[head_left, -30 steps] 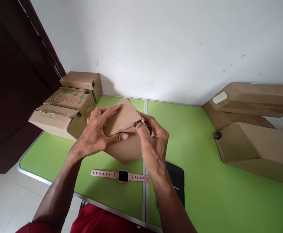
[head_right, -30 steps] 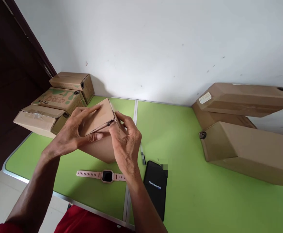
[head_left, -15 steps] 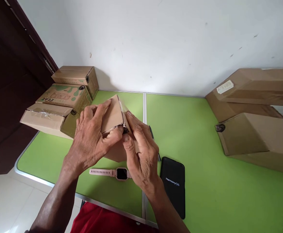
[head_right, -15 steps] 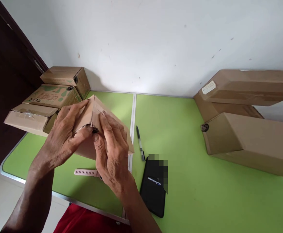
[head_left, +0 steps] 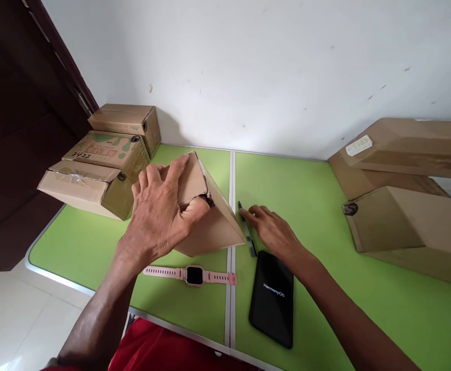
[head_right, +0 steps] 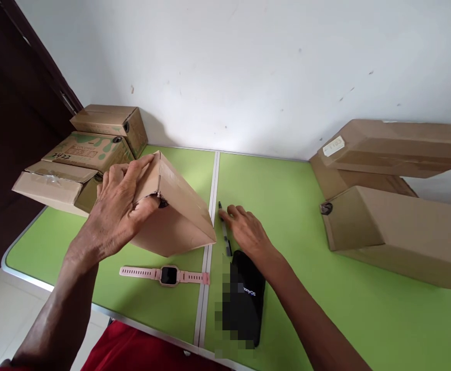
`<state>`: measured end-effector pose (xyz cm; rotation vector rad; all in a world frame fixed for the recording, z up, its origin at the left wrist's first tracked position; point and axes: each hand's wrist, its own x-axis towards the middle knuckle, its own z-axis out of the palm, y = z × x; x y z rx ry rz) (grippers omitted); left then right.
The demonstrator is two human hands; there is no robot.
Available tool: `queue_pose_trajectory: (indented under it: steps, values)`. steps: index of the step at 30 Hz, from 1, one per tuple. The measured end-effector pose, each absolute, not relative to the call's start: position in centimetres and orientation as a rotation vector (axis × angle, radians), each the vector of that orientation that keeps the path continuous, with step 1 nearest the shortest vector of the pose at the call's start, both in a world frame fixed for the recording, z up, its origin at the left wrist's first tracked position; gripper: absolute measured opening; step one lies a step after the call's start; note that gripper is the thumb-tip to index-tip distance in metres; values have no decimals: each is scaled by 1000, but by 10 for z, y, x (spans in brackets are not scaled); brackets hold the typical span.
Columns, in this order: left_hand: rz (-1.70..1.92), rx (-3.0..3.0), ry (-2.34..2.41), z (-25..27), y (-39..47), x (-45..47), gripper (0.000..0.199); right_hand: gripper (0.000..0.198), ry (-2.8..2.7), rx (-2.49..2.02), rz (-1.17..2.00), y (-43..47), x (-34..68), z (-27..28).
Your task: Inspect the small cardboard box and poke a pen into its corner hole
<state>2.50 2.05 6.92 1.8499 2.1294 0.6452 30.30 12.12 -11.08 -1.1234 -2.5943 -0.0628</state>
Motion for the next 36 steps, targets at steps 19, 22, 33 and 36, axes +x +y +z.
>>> queue_pose_trajectory:
  steps: [19, 22, 33, 36]
  values:
    - [360, 1986, 1854, 78, 44, -13, 111, 18, -2062, -1132, -2, 150, 329, -62]
    - [381, 2002, 1866, 72, 49, -16, 118, 5, -1692, -1031, 147, 121, 298, -36]
    - [453, 1936, 1954, 68, 48, -16, 109, 12, -1235, -550, 848, 57, 171, -3]
    - [482, 1928, 1950, 65, 49, -19, 109, 13, -1297, -570, 772, 61, 171, -9]
